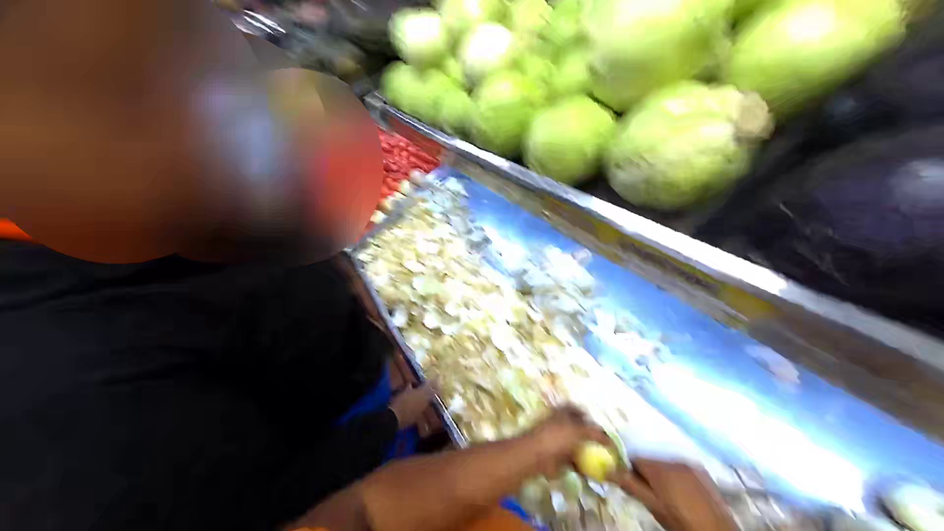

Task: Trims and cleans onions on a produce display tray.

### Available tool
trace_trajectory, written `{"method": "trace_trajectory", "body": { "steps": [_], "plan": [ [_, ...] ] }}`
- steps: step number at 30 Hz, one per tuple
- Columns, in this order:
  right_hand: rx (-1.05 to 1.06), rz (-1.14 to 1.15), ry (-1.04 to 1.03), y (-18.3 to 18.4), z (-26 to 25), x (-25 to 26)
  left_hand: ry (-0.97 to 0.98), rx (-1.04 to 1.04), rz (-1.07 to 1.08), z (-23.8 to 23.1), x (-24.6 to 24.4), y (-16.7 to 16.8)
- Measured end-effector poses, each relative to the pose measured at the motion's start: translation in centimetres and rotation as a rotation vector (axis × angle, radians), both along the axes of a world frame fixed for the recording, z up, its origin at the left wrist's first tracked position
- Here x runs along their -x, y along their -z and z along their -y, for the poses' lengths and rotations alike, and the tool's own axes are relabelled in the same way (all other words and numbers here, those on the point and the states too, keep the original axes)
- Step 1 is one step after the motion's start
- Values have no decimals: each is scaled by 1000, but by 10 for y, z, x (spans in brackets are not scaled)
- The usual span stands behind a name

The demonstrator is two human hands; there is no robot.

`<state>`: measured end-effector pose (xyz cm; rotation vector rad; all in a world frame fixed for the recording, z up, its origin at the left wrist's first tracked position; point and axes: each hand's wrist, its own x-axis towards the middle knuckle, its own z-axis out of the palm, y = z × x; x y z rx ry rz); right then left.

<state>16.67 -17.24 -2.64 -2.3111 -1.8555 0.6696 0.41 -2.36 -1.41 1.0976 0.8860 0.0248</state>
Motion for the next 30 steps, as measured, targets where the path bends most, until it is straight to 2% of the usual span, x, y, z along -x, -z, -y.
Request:
{"method": "trace_trajectory", "body": {
  "steps": [2,7,12,17,22,27,30],
  "plan": [
    [54,-39,8,-6,-1,-7,11,78,-37,-1,-6,0],
    [-174,-43,90,-2,15,-13,-2,146,-9,-8,-12,4],
    [-115,44,157,-7,19,-18,28,170,0,-5,-22,-3],
    [-69,44,69,-5,13,-17,4,169,-28,-4,-22,-1],
    [-187,99,-107,10,5,-21,-111,121,-83,8,-28,6],
    [38,-23,-196,9,3,0,-304,124,-82,-7,-39,22],
    [244,-41,-114,13,-3,7,-212,242,-23,-43,-47,9]
  ]
}}
